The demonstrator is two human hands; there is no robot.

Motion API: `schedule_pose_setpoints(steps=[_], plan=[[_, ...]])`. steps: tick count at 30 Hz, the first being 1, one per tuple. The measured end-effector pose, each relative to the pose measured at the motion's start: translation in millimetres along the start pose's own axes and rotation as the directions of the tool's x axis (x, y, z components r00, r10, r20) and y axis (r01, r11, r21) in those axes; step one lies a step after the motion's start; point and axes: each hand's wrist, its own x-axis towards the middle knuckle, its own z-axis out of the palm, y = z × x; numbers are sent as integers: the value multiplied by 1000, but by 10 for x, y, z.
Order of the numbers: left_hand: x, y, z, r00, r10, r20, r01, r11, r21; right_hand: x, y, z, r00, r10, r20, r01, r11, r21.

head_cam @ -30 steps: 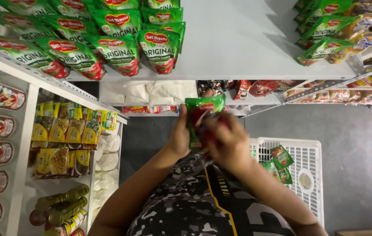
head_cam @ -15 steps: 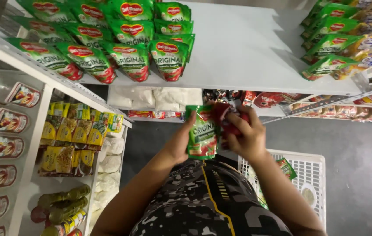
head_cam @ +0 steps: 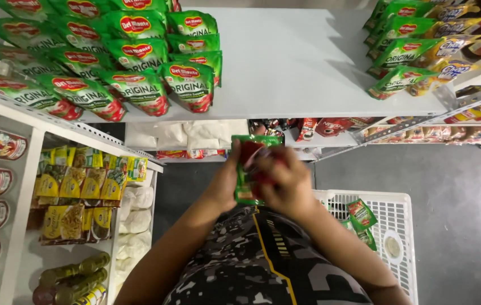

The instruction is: Wiping tomato sauce packets with a cloth and organizing them onto store shelves.

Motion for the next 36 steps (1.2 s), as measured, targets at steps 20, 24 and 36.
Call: schedule_pose_setpoints(steps=[20, 24, 36], plan=[[440, -21, -32, 982, 59, 179, -92, 979, 183, 391, 696, -502, 984, -132, 124, 136, 990, -23], [615, -163, 65, 981, 130, 145, -139, 989, 51, 269, 673, -283, 994, -92, 51, 90, 995, 48], [683, -313, -151, 977, 156, 143, -163, 986, 41, 288, 659, -194, 993, -46, 106, 46, 999, 4]])
